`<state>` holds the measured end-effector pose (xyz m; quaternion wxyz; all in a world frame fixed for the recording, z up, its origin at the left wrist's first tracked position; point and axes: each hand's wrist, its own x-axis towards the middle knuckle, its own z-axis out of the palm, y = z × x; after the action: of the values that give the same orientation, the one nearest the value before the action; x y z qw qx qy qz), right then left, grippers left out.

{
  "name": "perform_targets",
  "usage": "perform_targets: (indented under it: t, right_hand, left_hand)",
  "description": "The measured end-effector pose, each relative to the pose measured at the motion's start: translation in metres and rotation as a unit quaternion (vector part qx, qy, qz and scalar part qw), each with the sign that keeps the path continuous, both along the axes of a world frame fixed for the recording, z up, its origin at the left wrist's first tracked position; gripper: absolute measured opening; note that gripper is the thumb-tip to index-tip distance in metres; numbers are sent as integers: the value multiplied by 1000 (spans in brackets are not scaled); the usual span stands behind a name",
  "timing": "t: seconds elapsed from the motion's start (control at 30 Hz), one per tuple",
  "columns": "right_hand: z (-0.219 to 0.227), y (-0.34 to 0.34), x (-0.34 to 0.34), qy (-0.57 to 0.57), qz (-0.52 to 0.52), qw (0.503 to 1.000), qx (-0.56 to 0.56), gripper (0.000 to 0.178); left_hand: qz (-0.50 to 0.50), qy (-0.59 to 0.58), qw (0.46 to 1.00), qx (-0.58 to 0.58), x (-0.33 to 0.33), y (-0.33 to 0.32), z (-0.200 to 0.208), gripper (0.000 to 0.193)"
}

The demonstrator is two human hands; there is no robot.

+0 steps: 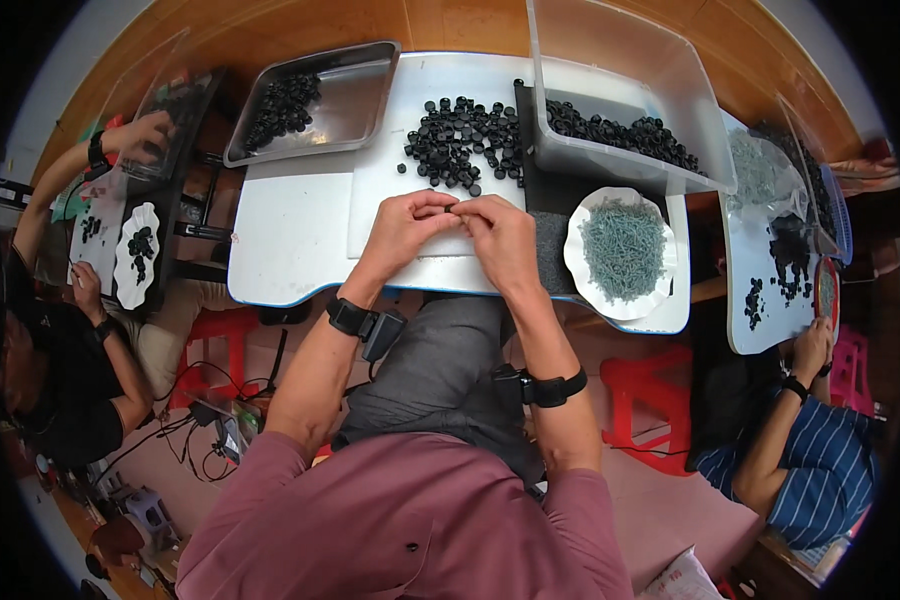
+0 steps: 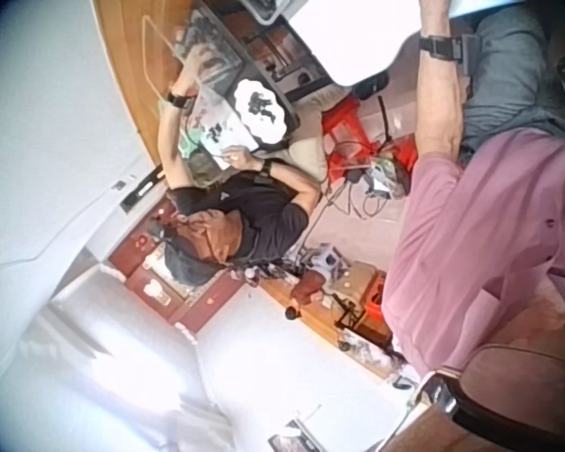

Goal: Manual assembly and inspection of small black plastic components by hand in a workshop setting.

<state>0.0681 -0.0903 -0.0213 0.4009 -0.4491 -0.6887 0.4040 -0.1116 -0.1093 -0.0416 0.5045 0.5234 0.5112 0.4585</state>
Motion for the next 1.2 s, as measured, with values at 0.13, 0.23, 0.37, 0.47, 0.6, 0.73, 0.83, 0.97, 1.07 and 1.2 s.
perform_targets:
  t: [0.13,0.23,0.37,0.47,0.6,0.73,0.83,0.97,1.07,1.2]
  right_hand:
    - [-21,-2,-5,116,-73,985,-105,15]
    - [-27,-4,-8,129,-96,982,-96,16]
    - [-28,-2,-9,181,-94,973,-111,17]
    - [-29,-1,-9,177,-92,973,-112,17]
    - [-30,0,-7,171,-92,976,-103,17]
    - [-33,0,-7,227,-90,965,-93,16]
    - [-35,-4,-10,210,-84,971,-77,14]
    - [-44,-8,-2,188,-82,977,-53,14]
    - [-43,-5,-4,170,-94,980,-50,13]
    - [-43,-6,-5,194,-83,976,-50,13]
  left_hand:
    - [4,21,1000,7,4,1,1,27]
    - [4,-25,1000,9,6,-1,1,26]
    - [9,33,999,1,4,0,-2,25]
    - [16,24,999,28,5,2,-9,25]
    - [19,28,999,22,7,4,-7,27]
    - [19,10,1000,0,3,0,2,28]
    - [21,2,999,37,0,-4,-7,27]
    - [60,-2,997,40,4,-7,-5,25]
    - [148,-19,986,67,-17,0,2,22]
    - [222,49,956,187,-90,29,58,25]
